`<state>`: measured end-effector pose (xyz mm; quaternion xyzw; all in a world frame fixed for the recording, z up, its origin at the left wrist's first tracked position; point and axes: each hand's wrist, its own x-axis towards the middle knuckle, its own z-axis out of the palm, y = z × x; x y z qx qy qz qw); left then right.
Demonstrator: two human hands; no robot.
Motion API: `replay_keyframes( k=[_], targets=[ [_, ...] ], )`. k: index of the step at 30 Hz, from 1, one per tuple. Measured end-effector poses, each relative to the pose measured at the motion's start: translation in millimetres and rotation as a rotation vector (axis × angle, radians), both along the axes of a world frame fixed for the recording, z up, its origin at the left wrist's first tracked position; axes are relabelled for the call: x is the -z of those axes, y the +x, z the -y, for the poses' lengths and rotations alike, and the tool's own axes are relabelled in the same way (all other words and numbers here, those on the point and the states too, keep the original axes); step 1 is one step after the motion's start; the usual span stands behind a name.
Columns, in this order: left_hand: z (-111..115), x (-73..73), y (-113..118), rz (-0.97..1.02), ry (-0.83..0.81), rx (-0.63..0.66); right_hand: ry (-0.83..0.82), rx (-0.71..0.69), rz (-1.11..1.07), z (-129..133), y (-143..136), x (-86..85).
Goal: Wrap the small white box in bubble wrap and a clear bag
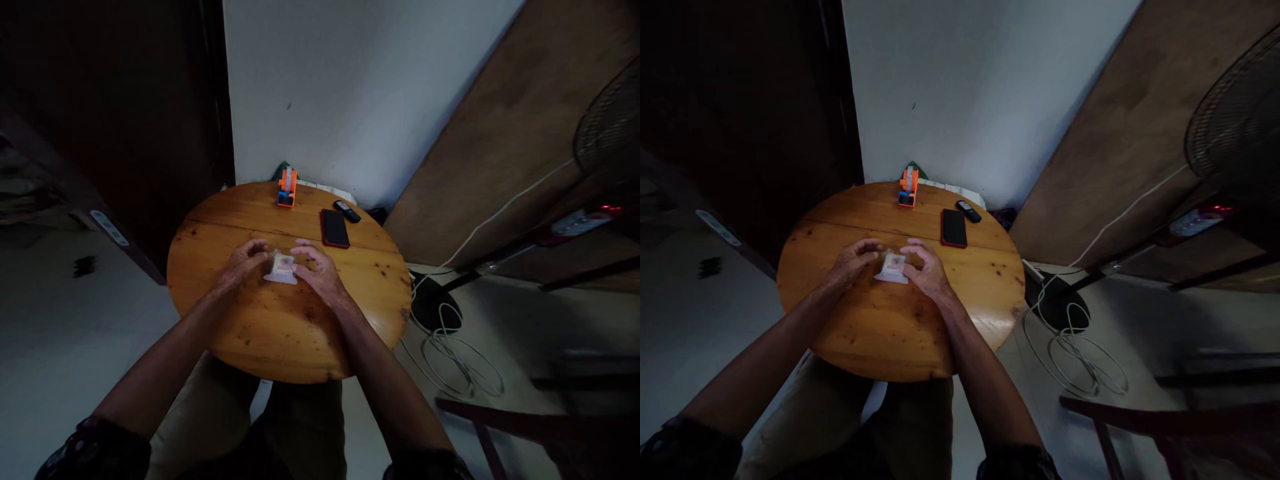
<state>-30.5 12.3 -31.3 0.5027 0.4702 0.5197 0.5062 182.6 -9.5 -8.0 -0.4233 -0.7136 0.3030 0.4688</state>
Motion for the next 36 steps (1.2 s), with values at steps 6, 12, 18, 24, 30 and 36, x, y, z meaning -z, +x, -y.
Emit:
replay_keyframes(
  k=[6,12,18,24,30,36],
  targets=[
    [5.2,-1.4,3.5,-0.026,-0.009,0.19,0.051,-0.029,0.099,-2.6,-3.8,6.7],
    [13.9,-8.1,6.0,-0.055,0.059,0.269,0.059,-0.013,0.052,3.1,-8.2,0.5],
    [18.0,-9.2,8.6,-0.023,0.077,0.314,-0.003,0.02,-0.138,10.4,-7.0,-10.7],
    [20.7,-9.6,10.2,-0.025,0.054,0.44,-0.064,0.061,-0.419,5.0,-3.5,-10.6],
    [22.9,-11.7,9.5,-0.013,0.03,0.495,-0.269,0.269,-0.633,-5.2,4.3,-6.3],
    [20.4,-11.2,9.9,0.04,-0.026,0.39,-0.568,0.156,-0.585,-6.6,5.8,-2.4]
  ],
)
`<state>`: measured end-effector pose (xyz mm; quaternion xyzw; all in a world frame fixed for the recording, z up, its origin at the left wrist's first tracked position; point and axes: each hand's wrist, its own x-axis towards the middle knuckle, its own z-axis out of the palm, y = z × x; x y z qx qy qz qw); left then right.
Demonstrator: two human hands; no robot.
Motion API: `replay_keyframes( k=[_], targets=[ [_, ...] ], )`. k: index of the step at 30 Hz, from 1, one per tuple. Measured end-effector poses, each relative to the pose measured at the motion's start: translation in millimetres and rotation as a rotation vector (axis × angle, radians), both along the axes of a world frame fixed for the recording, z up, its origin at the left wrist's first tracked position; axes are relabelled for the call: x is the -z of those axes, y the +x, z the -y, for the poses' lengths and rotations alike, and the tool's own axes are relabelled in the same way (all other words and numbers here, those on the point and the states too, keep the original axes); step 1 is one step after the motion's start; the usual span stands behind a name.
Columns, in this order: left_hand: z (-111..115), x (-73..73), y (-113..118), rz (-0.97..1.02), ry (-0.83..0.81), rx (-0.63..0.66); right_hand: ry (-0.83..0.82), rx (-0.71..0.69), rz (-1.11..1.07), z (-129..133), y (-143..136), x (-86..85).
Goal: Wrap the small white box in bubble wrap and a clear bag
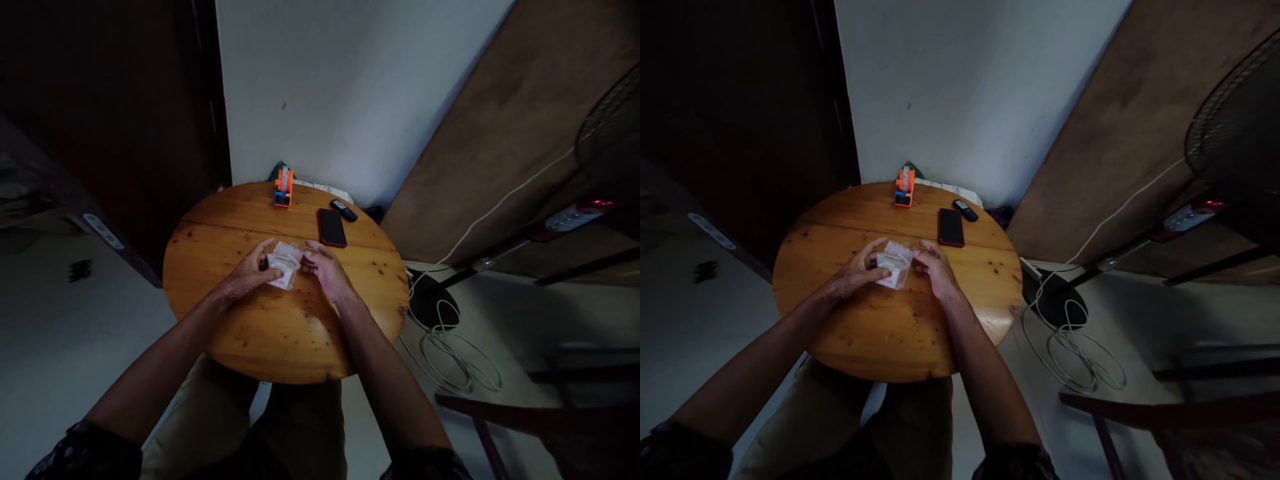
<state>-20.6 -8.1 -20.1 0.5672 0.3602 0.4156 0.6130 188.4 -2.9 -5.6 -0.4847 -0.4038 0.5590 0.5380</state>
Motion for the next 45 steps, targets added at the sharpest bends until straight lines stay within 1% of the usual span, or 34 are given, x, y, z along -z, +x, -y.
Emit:
replay_keyframes(
  k=[2,4,7,10,14,16,18,20,22,23,24,25,27,29,30,32,33,35,37,39,41,43,45],
  targets=[
    [0.2,1.5,2.3,0.003,0.044,-0.014,0.029,-0.062,0.081,2.4,-3.4,1.0],
    [1.1,3.8,5.8,0.004,0.11,-0.008,0.075,-0.082,0.131,4.5,-6.8,1.8],
    [2.6,5.8,10.0,-0.001,0.188,0.034,0.124,-0.026,0.097,4.8,-9.7,1.9],
    [4.4,3.0,9.5,0.001,0.198,0.064,0.157,0.068,0.01,1.7,-8.3,0.9],
    [7.2,-4.2,5.9,0.01,0.141,0.037,0.159,0.126,-0.081,-5.2,-3.0,2.0],
    [7.6,-6.0,5.7,0.007,0.116,0.003,0.157,0.125,-0.097,-7.7,-1.2,3.4],
    [6.4,-5.9,6.5,0.003,0.053,-0.032,0.17,0.114,-0.095,-7.9,-0.3,3.9],
    [3.7,-4.6,7.1,0.024,-0.05,-0.075,0.224,0.149,-0.025,-5.4,-0.2,2.8],
    [0.3,-3.5,6.9,0.086,-0.146,-0.129,0.297,0.211,0.103,-0.5,-1.2,0.4],
    [-1.1,-3.3,6.5,0.122,-0.178,-0.153,0.316,0.211,0.165,2.3,-2.3,-0.9],
    [-2.0,-3.6,5.9,0.155,-0.197,-0.164,0.315,0.177,0.213,5.2,-4.0,-2.0],
    [-2.3,-4.3,5.3,0.186,-0.205,-0.161,0.295,0.11,0.242,7.9,-6.3,-2.8],
    [-1.1,-6.4,4.4,0.245,-0.195,-0.116,0.239,-0.064,0.257,12.1,-12.7,-2.8],
    [1.3,-8.7,4.0,0.291,-0.165,-0.047,0.224,-0.183,0.254,13.9,-19.2,-0.8],
    [2.2,-9.5,3.9,0.304,-0.151,-0.016,0.233,-0.198,0.253,13.7,-21.5,0.8],
    [2.2,-9.7,3.1,0.313,-0.129,-0.002,0.259,-0.144,0.295,11.5,-22.4,4.1],
    [1.0,-9.1,2.2,0.315,-0.121,-0.026,0.271,-0.081,0.33,9.7,-20.9,5.5],
    [-3.4,-6.6,-0.3,0.308,-0.11,-0.121,0.28,0.059,0.365,5.7,-15.3,7.5],
    [-8.4,-2.9,-3.3,0.255,-0.089,-0.24,0.272,0.148,0.327,2.3,-9.3,8.1],
    [-11.9,1.4,-5.5,0.119,-0.028,-0.356,0.243,0.174,0.25,0.4,-6.2,7.7],
    [-13.0,5.5,-6.1,-0.051,0.081,-0.452,0.199,0.158,0.2,0.3,-6.7,6.9],
    [-12.7,8.9,-5.4,-0.19,0.187,-0.499,0.182,0.145,0.191,1.2,-8.8,6.3],
    [-12.8,11.3,-4.9,-0.279,0.239,-0.495,0.201,0.147,0.218,1.7,-10.0,6.2]
  ],
)
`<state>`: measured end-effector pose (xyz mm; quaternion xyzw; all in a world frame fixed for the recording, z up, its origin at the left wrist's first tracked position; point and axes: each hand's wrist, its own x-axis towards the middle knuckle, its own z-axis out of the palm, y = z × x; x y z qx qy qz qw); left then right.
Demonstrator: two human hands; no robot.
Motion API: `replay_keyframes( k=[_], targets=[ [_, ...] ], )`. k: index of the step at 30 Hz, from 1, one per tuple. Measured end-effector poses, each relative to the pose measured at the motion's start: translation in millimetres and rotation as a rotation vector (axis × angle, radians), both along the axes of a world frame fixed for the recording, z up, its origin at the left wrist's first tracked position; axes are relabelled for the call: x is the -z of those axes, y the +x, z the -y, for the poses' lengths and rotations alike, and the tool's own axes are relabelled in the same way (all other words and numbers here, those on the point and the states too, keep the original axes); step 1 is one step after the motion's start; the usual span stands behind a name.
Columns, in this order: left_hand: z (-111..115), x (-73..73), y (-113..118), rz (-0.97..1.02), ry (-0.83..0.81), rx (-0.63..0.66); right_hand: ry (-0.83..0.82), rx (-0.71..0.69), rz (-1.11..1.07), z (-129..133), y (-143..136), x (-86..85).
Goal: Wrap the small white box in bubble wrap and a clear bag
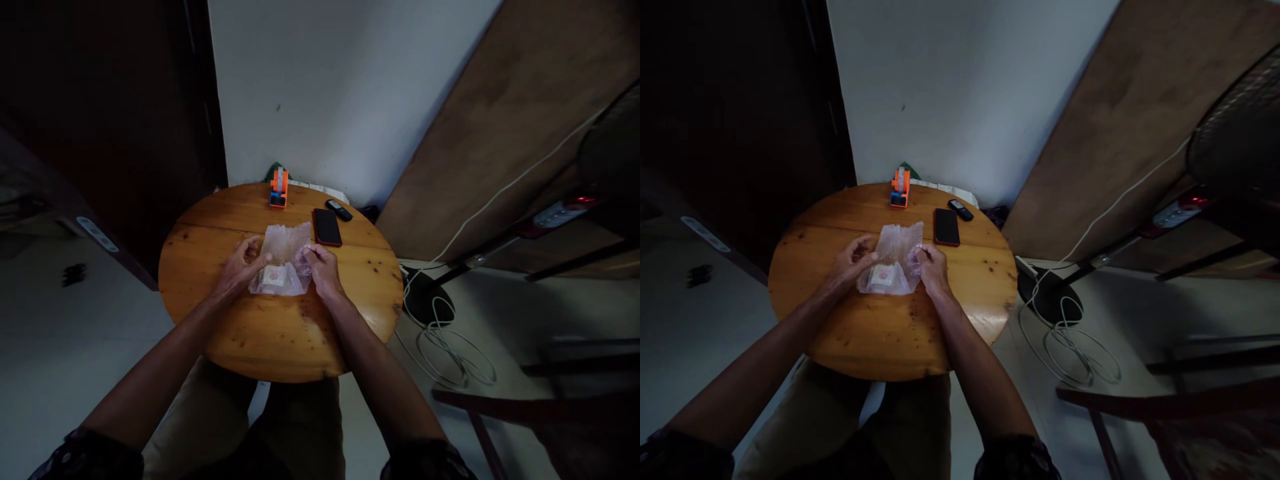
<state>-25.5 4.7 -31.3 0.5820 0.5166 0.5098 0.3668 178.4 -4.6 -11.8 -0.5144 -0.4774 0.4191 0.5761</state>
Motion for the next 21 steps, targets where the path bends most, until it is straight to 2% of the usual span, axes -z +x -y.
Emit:
replay_keyframes(
  k=[3,7,10,14,16,19,21],
  targets=[
    [-2.7,1.5,-2.4,-0.04,-0.069,-0.022,0.029,0.011,0.064,-1.9,2.5,1.6],
    [-7.9,0.4,-12.1,0.045,-0.138,-0.149,0.05,0.053,0.189,-7.6,11.2,5.7],
    [-9.3,-1.8,-19.2,0.059,-0.139,-0.198,0.035,0.141,0.474,-9.3,17.5,6.3],
    [-9.3,-4.7,-23.4,-0.089,-0.129,-0.229,-0.019,0.203,0.862,-7.5,21.7,3.3],
    [-8.7,-6.3,-23.7,-0.137,-0.086,-0.25,-0.035,0.206,0.93,-6.9,22.6,2.4],
    [-5.1,-10.0,-23.1,-0.161,0.084,-0.287,-0.04,0.209,0.947,-7.2,23.9,2.9],
    [-0.5,-12.7,-22.1,-0.195,0.222,-0.184,-0.05,0.205,0.95,-7.9,24.9,4.1]
  ],
)
